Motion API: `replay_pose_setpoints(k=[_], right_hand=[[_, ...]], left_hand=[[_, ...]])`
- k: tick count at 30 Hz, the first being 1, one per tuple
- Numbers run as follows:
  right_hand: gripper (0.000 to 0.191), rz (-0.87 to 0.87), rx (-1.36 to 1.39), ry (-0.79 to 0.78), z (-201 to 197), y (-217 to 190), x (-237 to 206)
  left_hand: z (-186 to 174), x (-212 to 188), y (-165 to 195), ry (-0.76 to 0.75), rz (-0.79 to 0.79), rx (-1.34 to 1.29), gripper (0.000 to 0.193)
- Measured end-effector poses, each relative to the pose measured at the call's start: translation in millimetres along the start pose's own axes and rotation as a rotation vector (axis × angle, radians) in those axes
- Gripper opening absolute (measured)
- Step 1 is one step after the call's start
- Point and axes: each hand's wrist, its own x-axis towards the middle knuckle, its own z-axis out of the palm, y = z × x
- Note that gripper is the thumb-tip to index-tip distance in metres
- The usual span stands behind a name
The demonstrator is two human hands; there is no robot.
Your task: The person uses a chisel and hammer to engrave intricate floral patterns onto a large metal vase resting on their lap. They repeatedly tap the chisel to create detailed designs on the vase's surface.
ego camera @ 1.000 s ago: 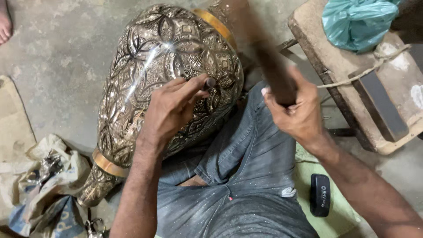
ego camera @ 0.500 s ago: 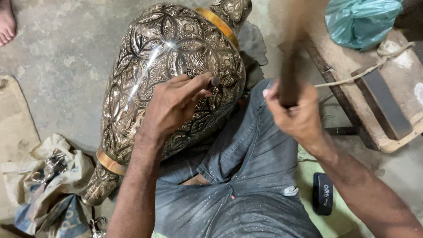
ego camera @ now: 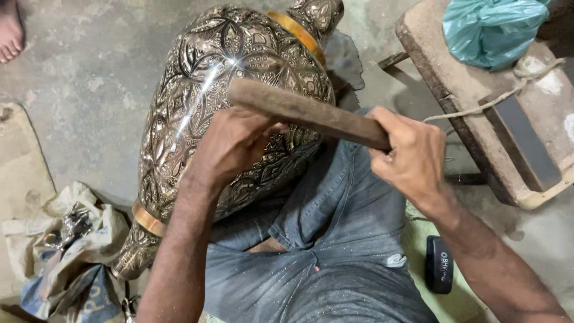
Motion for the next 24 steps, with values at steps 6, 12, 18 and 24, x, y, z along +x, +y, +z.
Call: replay_pose_setpoints(k=[6,12,18,24], right_hand=[[0.025,0.054,0.116,-0.004,5.2,1.5,-5.0],[0.021,0.061,0.096,0.039,9.2,7.0,-9.8],[0.021,0.12,0.111,-0.034,7.1,8.3,-16.6],[0.028,0.348,0.588,-0.033,6.0,7.6,-13.0]], left_hand=[[-1.4,2.0,-4.3,-0.015,0.023,-0.012,0.028],[-7.1,5.4,-0.7,-0.021,0.041,-0.059,0.028],[-10.3,9.2,0.1,-0.054,0.024,-0.074,0.034],[-9.1,0.6,7.2,0.032,0.024,-0.034,0.038]])
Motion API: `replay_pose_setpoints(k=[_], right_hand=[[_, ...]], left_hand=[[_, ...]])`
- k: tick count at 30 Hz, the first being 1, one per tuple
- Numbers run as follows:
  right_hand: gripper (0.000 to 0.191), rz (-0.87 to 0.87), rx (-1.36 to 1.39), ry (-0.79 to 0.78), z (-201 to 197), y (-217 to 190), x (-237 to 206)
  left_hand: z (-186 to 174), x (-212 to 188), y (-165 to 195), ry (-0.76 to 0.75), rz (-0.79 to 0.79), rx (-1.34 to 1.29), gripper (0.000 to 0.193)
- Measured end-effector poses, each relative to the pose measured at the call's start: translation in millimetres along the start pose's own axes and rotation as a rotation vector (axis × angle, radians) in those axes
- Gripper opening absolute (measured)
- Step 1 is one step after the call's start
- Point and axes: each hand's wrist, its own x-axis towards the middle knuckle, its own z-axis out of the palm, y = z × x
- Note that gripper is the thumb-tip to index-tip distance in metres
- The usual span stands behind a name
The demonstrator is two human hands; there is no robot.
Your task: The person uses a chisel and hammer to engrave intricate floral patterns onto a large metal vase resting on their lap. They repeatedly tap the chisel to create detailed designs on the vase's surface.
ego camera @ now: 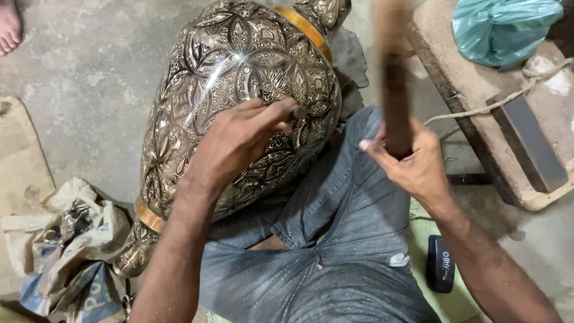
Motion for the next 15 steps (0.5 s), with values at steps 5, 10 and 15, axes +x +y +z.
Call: replay_pose_setpoints(k=[5,10,15], right_hand=[[0.04,0.159,-0.168,-0.231,-9.9,-11.5,1.6],[0.031,-0.097,-0.004,-0.172,-17.6,-23.5,-0.8],[0.03,-0.157,-0.292,-0.12,-28.8,-29.0,-0.2]], left_hand=[[6.1,-12.7,4.1,0.084,-0.106,-0.005,0.043],[15.3,-15.2,-3.5,0.104,-0.097,0.022,0.043],[15.8,-19.2,-3.3,0.093,-0.118,0.021,0.036]])
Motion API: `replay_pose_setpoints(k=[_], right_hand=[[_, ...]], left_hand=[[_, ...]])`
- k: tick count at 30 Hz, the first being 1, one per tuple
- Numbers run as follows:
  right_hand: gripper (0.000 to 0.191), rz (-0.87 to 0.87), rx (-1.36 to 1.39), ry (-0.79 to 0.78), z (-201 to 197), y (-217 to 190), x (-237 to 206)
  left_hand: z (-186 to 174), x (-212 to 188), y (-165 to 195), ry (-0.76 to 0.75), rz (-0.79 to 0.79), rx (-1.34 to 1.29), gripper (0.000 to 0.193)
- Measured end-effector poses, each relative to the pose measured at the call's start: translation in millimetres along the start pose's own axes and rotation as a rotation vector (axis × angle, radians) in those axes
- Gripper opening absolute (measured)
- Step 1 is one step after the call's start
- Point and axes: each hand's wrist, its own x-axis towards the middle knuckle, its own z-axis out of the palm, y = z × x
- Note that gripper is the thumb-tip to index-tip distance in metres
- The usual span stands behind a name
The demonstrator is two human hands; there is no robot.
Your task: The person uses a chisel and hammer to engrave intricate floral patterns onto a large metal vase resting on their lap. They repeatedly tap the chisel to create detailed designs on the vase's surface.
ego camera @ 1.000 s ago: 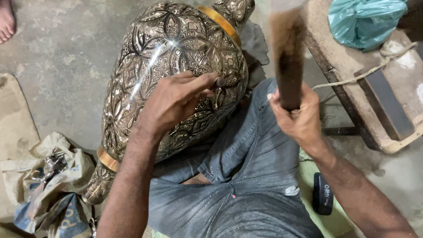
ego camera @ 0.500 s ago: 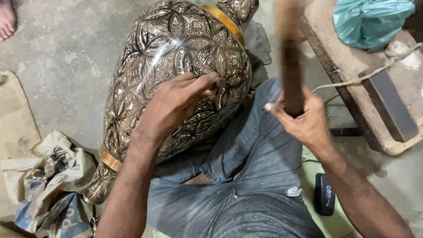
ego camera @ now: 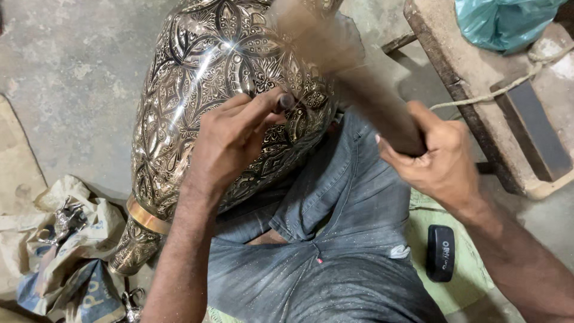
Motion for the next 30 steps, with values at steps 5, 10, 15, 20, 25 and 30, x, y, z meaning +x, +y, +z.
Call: replay_pose_setpoints(k=[5,10,15,20,25,30], right_hand=[[0.017,0.009,-0.005,-0.072,-0.6,-10.2,4.0],[0.018,-0.148,0.283,0.032,7.2,-11.8,10.7],[0.018,-0.048,0.032,-0.014,8.9,7.5,10.9],[0.022,0.069,0.084,-0.127,15.2,12.7,11.2],[0.016,-0.023,0.259,-0.127,18.3,8.5,14.7],[0.017,0.127,0.425,-0.098,18.7,7.0,11.4]], left_hand=[[-3.1,3.1,-1.6,-0.017,0.064,0.056,0.038],[-5.1,7.4,-0.5,-0.008,0.051,0.009,0.036],[-6.9,5.6,0.1,-0.027,0.025,-0.003,0.035],[-5.4,6.3,-6.0,-0.014,0.118,0.0,0.026],[-6.9,9.5,-8.9,-0.062,0.114,-0.014,0.036],[-10.3,11.7,-8.3,-0.088,0.115,-0.002,0.035]])
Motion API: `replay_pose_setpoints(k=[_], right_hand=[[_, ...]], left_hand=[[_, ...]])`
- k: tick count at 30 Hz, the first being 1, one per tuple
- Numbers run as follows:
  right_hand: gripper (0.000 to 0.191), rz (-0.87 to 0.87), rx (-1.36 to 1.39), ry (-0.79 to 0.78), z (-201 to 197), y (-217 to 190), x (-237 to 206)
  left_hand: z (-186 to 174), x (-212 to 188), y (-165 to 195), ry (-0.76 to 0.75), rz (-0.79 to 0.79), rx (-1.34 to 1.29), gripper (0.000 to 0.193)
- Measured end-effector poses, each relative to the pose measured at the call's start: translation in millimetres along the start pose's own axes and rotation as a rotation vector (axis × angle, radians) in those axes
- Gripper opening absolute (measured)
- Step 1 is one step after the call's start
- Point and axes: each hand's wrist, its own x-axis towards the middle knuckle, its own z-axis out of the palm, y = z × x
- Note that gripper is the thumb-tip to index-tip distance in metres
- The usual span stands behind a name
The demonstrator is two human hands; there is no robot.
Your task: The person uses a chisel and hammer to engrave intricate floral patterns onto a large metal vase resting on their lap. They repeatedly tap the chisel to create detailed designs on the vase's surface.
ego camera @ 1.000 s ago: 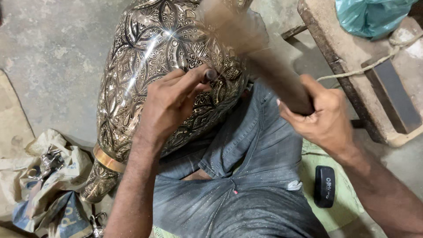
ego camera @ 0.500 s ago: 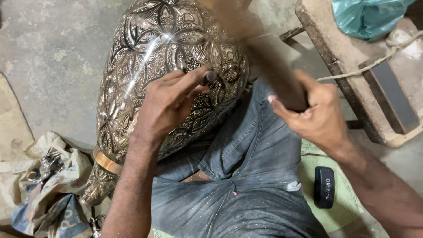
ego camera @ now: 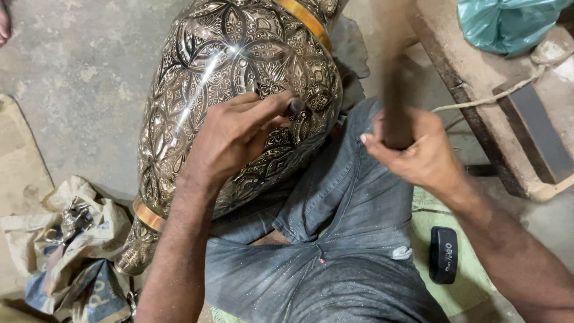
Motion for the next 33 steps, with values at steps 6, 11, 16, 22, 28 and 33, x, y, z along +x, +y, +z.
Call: replay_pose_setpoints(k=[6,11,16,22,28,33], right_hand=[[0.016,-0.201,0.073,0.069,8.4,-7.3,0.8],[0.016,-0.127,-0.124,0.094,10.3,-9.2,-0.6],[0.019,-0.098,-0.381,0.086,6.8,0.3,-5.2],[0.018,-0.097,-0.415,0.128,12.5,6.5,-6.7],[0.019,-0.076,-0.492,0.154,16.3,9.0,-5.5],[0.021,-0.127,-0.595,0.12,16.0,2.6,-2.8]], left_hand=[[-1.5,3.2,-2.2,-0.073,-0.043,-0.007,0.033],[-4.4,6.0,-4.4,-0.066,-0.023,-0.043,0.041],[-7.9,10.1,-4.9,-0.122,-0.032,-0.072,0.039],[-13.3,14.9,-3.0,-0.166,-0.023,-0.064,0.039],[-18.1,19.7,-3.0,-0.218,-0.027,-0.087,0.035],[-19.7,22.7,-6.3,-0.2,0.014,-0.13,0.032]])
